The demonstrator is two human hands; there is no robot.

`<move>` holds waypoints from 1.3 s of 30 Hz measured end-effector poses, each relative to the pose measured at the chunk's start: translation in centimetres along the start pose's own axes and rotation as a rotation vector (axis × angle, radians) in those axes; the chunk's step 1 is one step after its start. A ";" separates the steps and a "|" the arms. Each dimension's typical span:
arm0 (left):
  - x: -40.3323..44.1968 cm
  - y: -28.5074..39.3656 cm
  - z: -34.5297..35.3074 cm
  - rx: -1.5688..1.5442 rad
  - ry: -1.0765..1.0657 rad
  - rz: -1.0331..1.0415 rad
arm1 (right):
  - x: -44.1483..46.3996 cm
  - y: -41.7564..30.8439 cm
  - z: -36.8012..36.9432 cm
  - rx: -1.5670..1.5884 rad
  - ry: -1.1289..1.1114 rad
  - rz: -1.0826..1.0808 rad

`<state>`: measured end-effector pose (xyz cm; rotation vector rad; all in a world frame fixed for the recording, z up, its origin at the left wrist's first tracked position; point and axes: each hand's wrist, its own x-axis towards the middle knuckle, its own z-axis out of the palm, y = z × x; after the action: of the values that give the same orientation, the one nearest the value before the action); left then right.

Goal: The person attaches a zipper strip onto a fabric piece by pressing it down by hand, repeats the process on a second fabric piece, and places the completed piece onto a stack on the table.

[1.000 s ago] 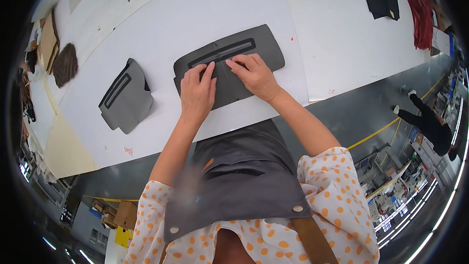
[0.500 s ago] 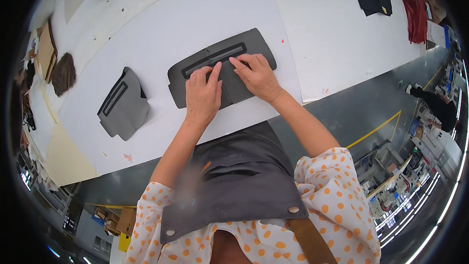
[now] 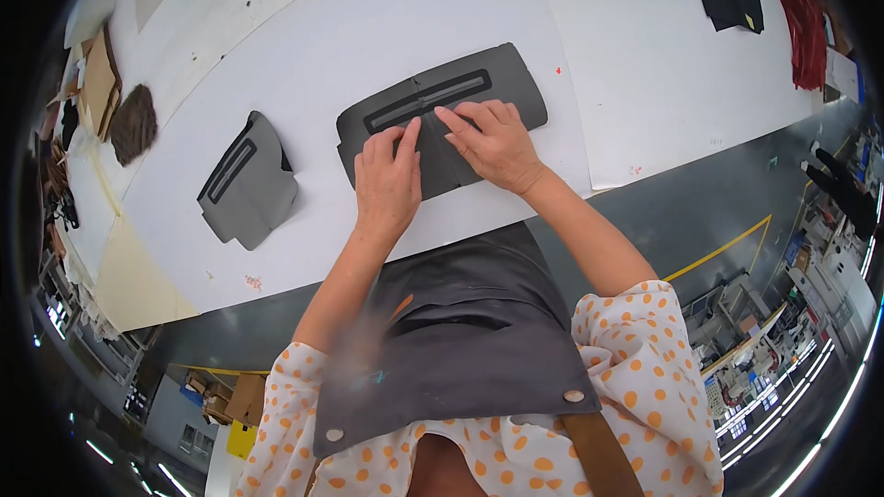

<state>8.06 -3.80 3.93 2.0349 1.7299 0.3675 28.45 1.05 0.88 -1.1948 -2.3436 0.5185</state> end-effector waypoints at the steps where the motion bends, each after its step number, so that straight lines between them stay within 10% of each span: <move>1: 0.0 0.0 0.0 0.022 -0.002 0.000 | 0.1 0.0 0.5 0.032 -0.007 0.006; 39: 1.7 0.1 -0.5 0.072 -0.131 -0.026 | -0.3 0.2 2.0 -0.081 0.035 -0.041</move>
<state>8.19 -2.09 4.27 2.0367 1.7105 0.1620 27.66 0.62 -0.89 -1.1798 -2.3739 0.3886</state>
